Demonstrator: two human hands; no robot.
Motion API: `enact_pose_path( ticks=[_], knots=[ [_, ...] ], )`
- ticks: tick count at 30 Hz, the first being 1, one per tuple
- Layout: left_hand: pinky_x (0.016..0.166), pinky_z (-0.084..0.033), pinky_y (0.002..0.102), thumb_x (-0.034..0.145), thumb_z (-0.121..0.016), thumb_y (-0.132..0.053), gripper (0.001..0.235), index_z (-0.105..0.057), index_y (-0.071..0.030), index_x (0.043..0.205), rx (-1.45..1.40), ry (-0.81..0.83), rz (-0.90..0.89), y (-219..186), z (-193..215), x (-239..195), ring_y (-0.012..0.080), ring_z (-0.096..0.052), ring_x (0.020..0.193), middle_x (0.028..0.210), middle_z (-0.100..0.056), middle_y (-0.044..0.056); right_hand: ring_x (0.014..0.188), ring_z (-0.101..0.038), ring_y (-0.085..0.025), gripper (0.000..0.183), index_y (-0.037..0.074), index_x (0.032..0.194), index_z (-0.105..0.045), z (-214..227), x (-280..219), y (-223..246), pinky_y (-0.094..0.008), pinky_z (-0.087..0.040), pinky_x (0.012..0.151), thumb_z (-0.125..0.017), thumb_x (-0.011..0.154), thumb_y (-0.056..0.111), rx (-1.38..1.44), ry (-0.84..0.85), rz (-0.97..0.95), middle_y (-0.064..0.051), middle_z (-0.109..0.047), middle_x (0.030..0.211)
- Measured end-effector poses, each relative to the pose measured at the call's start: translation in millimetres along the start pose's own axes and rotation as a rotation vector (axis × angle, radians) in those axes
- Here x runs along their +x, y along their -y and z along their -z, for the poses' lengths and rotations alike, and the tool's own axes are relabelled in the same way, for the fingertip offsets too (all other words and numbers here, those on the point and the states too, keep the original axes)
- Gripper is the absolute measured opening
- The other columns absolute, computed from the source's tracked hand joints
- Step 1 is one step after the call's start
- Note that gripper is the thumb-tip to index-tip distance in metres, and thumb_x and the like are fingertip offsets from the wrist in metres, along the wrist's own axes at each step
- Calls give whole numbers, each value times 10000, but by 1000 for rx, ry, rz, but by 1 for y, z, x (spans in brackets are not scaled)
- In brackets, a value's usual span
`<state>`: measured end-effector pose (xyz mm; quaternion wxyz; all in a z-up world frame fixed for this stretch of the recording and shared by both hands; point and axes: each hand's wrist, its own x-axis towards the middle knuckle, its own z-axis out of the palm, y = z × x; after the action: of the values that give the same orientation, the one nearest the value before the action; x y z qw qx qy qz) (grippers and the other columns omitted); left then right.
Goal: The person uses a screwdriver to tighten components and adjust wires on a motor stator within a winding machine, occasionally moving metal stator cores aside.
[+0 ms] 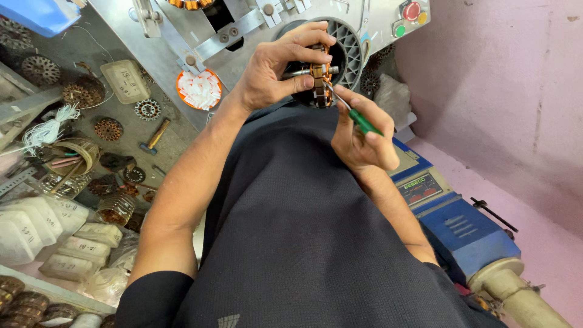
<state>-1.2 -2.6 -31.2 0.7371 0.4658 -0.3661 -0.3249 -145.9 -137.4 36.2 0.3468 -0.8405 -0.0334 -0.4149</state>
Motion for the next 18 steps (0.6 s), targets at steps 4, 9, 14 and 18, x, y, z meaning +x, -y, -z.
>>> enact_pose_path(
  ticks=[4,9,14,18],
  knots=[
    [1292,-338,417,940,-811,-12,352,-726,-42,1281,9,-10,20,-1,1,-1,288,-426,1554,1470,-621,104,1003,-756,-393,607,98,1150,-209,18,25,7,-385,-660,835,-653,946,-263,88,263,-253,-221,-527,1135],
    [1296,-313,414,953,-756,4,339,-718,-36,1288,-2,-20,-20,-5,-2,1,287,-408,1560,1485,-605,106,1046,-744,-305,562,83,1225,-223,27,48,15,-305,-655,868,-648,1051,-241,191,337,-455,-193,-497,1173],
    [1288,-338,413,997,-722,21,300,-724,-33,1292,26,-57,7,-8,-4,-1,290,-434,1537,1478,-626,114,1038,-717,-265,589,112,1274,-202,25,50,13,-331,-659,880,-602,1046,-255,242,188,-481,-182,-479,1219],
    [1310,-377,430,1002,-760,16,281,-727,-36,1276,87,-61,9,-9,-4,1,292,-467,1524,1448,-642,115,1035,-692,-228,580,108,1306,-207,25,54,-3,-369,-679,943,-584,1066,-261,317,242,-524,-158,-461,1227]
  ],
)
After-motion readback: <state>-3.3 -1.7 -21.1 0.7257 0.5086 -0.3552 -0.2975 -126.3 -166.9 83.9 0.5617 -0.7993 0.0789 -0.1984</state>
